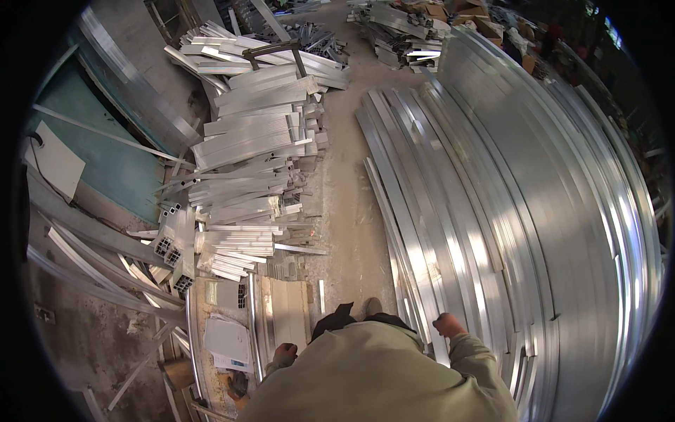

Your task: The person measures and cuts aluminum profiles using a miter saw in a workshop. They mark the cut lengths with a marker, operate the saw to cut the pieces, and stack the finished segments on the floor.

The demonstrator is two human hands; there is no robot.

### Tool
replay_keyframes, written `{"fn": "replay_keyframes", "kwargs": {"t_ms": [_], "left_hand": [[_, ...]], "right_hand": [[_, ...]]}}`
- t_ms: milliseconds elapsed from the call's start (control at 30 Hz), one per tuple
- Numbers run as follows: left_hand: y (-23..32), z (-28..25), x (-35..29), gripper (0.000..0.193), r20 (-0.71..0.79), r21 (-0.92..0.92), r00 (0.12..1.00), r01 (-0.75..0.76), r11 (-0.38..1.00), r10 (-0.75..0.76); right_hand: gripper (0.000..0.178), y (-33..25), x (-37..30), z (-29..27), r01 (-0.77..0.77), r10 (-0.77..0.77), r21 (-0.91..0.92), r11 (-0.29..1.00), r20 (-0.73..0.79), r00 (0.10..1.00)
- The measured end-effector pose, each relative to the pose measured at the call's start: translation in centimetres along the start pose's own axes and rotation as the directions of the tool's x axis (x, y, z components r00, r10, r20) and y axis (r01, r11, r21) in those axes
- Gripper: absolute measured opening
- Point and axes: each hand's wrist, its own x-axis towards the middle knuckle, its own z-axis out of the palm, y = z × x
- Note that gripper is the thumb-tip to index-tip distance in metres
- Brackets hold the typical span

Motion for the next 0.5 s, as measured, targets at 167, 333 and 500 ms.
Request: {"fn": "replay_keyframes", "kwargs": {"t_ms": [167,333,500], "left_hand": [[11.4,-2.0,8.5,0.035,-0.043,-0.023,0.999,0.011,1.000,-0.012],[22.6,-2.5,23.5,0.035,-0.021,-0.071,1.000,0.008,0.997,-0.009],[31.2,-3.9,42.0,0.039,-0.069,0.010,0.991,-0.117,0.993,0.117]], "right_hand": [[0.041,-27.9,14.8,-13.3,0.506,-0.570,-0.300,0.809,-0.190,0.799],[0.036,-52.4,23.1,-23.6,0.672,-0.748,-0.333,0.661,-0.226,0.623],[0.035,-62.3,31.1,-30.6,0.594,-0.672,-0.352,0.723,-0.157,0.724]]}}
